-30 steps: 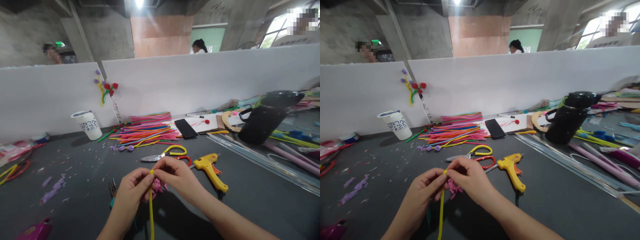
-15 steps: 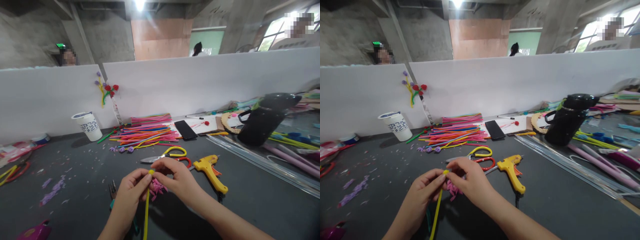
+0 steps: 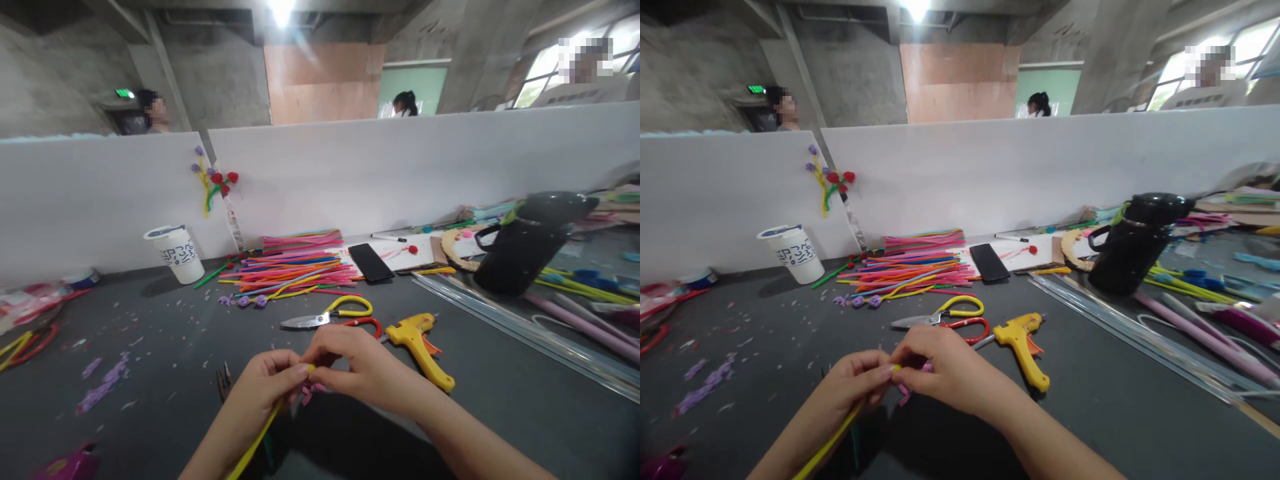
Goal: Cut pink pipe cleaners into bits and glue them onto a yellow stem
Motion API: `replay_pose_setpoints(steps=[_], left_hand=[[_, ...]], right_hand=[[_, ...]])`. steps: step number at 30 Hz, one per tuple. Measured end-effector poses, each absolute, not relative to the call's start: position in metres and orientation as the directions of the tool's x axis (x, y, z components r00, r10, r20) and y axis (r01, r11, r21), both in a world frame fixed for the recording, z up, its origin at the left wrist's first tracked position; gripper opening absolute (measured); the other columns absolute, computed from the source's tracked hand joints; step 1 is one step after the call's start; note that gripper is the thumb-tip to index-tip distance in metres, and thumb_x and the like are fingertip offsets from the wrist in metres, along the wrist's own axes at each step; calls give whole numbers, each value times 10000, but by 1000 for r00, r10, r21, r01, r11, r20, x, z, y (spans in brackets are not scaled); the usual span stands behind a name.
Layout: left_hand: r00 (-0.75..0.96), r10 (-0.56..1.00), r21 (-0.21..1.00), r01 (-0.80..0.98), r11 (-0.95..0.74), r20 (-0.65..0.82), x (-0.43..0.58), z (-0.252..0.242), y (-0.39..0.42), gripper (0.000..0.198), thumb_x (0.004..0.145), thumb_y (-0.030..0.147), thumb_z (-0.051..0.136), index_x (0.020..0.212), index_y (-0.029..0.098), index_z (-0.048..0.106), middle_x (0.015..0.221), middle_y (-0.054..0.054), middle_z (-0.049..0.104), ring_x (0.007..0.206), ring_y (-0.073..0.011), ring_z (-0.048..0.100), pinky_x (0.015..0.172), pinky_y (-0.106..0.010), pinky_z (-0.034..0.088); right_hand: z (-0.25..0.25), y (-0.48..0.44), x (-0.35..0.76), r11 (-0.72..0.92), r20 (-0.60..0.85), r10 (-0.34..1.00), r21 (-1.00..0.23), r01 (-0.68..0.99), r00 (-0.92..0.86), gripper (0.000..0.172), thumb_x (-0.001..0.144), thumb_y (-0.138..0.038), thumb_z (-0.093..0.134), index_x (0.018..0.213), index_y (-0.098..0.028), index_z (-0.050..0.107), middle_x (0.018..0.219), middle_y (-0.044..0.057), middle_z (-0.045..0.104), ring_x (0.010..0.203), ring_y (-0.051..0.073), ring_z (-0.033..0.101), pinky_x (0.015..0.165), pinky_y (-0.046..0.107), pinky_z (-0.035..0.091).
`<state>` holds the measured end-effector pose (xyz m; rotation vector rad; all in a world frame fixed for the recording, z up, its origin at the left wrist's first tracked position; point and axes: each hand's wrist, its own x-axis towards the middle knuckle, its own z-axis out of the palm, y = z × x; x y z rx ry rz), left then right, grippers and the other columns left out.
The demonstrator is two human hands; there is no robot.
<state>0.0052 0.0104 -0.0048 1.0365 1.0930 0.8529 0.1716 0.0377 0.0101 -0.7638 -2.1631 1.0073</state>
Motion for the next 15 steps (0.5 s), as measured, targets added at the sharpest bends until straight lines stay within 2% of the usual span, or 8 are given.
replay_pose_setpoints(steps=[5, 8, 11, 15], left_hand=[[301, 921, 930, -193, 313, -248, 9, -9, 10, 339, 621, 417, 663, 531, 152, 472, 394, 89, 330, 371, -35, 201, 407, -204, 116], [296, 932, 904, -307, 298, -207, 14, -10, 7, 334, 642, 401, 659, 536, 148, 468, 388, 90, 320, 371, -30, 211, 406, -192, 123], [321, 928, 858, -407, 315, -189, 17, -11, 5, 315, 663, 363, 656, 533, 144, 471, 376, 90, 318, 350, -18, 180, 390, -183, 108], [355, 916, 807, -476, 351, -189, 18, -12, 5, 278, 661, 312, 666, 538, 140, 486, 384, 84, 346, 333, -5, 147, 370, -172, 101]], right_hand=[[4, 38, 166, 233, 151, 811, -970, 75, -566, 110, 724, -279, 620, 728, -169, 613, 638, -16, 567, 595, 111, 545, 552, 223, 422], [2, 38, 163, 56, 84, 827, -996, -67, -555, 154, 692, -302, 649, 691, -165, 580, 577, -33, 551, 543, 98, 538, 530, 223, 424], [1, 39, 163, 7, 81, 826, -991, -134, -558, 165, 669, -294, 670, 672, -157, 579, 577, -28, 574, 531, 96, 548, 539, 234, 439], [0, 38, 162, 27, 122, 829, -984, -178, -546, 133, 671, -261, 672, 677, -153, 595, 612, -21, 593, 553, 95, 568, 546, 228, 451]])
